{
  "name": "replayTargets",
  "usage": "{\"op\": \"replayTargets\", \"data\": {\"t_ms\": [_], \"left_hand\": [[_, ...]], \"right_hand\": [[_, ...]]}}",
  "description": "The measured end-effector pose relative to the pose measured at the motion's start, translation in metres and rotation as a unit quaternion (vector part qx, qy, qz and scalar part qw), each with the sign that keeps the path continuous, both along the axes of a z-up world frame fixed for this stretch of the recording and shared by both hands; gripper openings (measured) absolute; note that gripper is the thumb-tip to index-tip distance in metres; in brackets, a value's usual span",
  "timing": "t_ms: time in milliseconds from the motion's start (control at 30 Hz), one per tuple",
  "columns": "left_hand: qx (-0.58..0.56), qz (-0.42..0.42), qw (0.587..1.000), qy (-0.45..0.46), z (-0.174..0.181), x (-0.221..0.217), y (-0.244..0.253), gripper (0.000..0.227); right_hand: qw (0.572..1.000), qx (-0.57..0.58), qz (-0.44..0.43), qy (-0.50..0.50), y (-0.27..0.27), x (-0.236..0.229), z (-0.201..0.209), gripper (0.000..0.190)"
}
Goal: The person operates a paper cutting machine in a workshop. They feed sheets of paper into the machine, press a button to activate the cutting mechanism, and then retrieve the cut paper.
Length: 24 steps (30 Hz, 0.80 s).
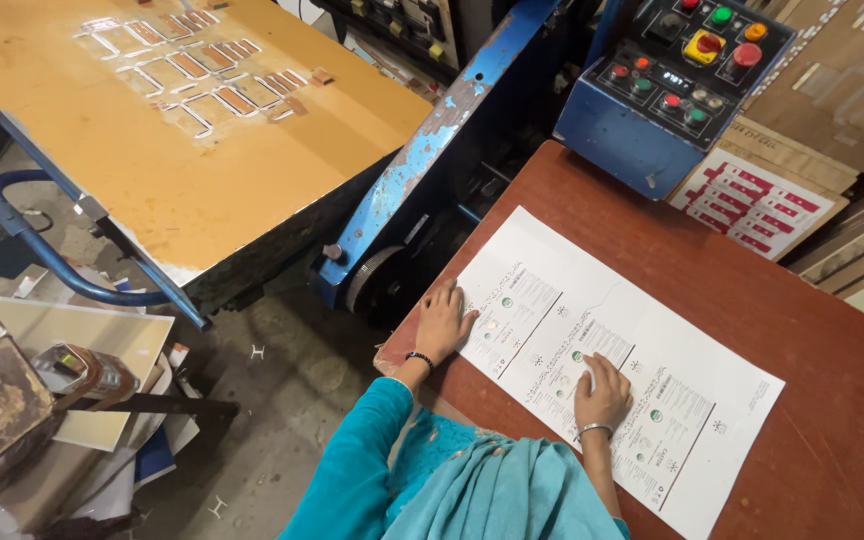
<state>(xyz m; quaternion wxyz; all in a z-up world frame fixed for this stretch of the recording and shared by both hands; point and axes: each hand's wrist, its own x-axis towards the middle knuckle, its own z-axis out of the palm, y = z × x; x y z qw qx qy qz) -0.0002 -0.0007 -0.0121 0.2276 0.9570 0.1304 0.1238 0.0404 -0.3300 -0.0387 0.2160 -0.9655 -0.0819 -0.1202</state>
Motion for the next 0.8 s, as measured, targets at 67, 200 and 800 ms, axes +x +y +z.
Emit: {"op": "replayTargets", "data": {"t_ms": [67, 200, 800], "left_hand": [[-0.003, 0.0, 1.0, -0.015, -0.0016, -0.0001, -0.0005, 0.062], [0.002, -0.003, 1.0, -0.024, -0.0012, -0.0001, 0.0011, 0.061], [-0.007, -0.002, 1.0, 0.005, 0.0046, -0.0005, 0.0007, 0.061]], "right_hand": [[1.0, 0.016, 0.005, -0.009, -0.0017, -0.0017, -0.0012, 0.03], [1.0, 0.024, 0.006, -0.011, -0.0007, -0.0002, -0.0009, 0.029], [0.999, 0.036, 0.006, -0.013, -0.0004, -0.0018, 0.0008, 0.029]]}}
